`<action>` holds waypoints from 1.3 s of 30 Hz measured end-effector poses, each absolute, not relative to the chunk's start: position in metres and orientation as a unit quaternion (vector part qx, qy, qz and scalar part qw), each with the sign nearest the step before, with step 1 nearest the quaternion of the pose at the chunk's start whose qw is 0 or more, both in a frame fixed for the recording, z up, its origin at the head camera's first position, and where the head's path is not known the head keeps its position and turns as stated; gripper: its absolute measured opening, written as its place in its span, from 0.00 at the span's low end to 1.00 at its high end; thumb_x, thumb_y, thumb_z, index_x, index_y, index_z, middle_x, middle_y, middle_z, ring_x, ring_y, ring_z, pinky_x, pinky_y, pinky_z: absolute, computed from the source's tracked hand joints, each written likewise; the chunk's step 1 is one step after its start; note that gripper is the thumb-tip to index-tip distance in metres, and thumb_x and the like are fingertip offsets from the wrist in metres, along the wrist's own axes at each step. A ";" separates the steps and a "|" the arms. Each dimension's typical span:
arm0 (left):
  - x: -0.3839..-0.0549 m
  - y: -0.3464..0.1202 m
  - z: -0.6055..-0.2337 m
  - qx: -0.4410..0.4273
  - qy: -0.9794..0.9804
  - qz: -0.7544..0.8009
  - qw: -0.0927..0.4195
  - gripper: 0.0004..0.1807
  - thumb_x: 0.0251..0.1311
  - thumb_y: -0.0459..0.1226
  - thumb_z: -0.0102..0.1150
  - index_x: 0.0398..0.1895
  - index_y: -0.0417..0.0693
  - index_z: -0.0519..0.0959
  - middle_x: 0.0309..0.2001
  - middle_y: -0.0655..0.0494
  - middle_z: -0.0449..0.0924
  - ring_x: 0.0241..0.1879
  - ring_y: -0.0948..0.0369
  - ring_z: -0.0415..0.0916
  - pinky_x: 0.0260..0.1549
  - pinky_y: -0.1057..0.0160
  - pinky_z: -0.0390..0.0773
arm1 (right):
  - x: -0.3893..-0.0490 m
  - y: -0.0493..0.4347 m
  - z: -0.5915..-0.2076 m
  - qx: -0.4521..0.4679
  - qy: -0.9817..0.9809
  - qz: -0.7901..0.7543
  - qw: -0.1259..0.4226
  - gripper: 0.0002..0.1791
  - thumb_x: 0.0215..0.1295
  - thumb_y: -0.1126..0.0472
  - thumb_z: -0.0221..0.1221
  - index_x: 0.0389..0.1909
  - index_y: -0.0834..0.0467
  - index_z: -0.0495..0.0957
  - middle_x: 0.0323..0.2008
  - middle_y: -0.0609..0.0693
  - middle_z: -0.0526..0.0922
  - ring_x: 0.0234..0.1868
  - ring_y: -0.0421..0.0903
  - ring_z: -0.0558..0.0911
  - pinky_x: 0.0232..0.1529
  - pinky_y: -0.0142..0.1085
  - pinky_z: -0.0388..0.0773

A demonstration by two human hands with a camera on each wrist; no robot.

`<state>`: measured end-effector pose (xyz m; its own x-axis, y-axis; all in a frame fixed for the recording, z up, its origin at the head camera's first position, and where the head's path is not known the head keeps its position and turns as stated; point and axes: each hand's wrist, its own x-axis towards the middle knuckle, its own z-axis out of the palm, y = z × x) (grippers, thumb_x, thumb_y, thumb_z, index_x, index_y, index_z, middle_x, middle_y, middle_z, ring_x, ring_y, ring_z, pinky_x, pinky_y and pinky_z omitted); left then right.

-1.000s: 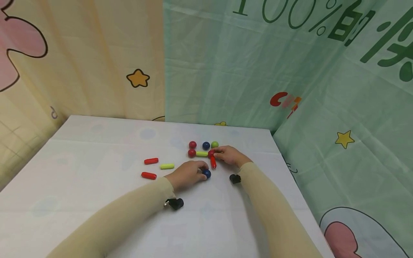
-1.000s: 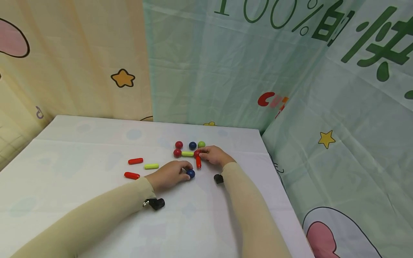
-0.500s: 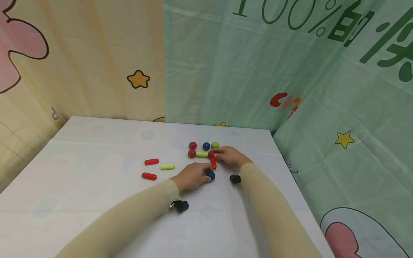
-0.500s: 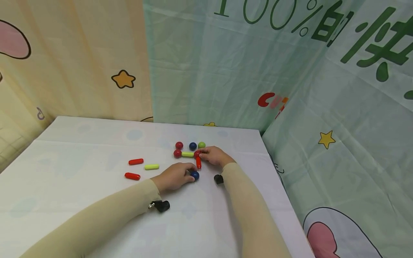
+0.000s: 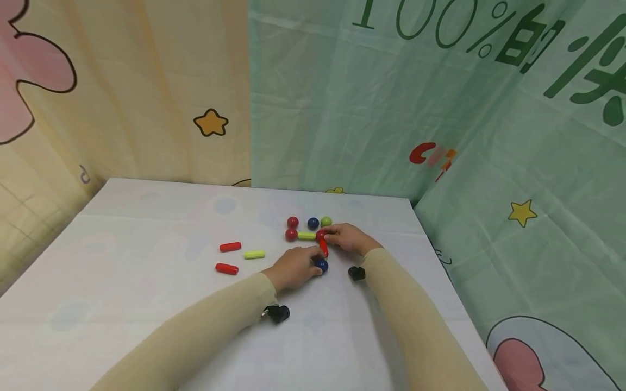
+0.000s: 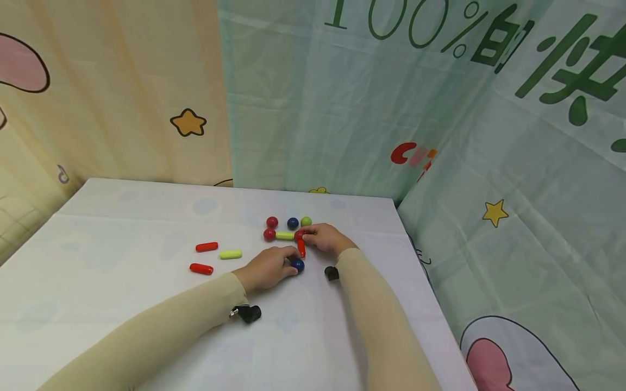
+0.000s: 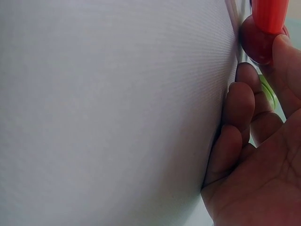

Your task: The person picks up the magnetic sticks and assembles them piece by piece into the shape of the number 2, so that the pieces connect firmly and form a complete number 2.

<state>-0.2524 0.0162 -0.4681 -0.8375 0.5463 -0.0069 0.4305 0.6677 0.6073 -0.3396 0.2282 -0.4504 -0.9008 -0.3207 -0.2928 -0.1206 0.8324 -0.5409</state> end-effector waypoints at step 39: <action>-0.254 0.025 -0.466 0.260 0.910 0.311 0.086 0.26 0.70 0.45 0.68 0.70 0.54 0.76 0.60 0.53 0.85 0.61 0.54 0.81 0.67 0.49 0.77 | -0.339 0.228 -0.451 -0.128 0.935 -0.274 0.187 0.22 0.80 0.49 0.56 0.68 0.50 0.80 0.66 0.55 0.82 0.70 0.55 0.75 0.78 0.55 0.64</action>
<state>-0.2544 0.0249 -0.4658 -0.8499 0.5269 0.0058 0.4200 0.6707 0.6113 -0.3391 0.2280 -0.4515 -0.8974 -0.3416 -0.2793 -0.1370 0.8173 -0.5597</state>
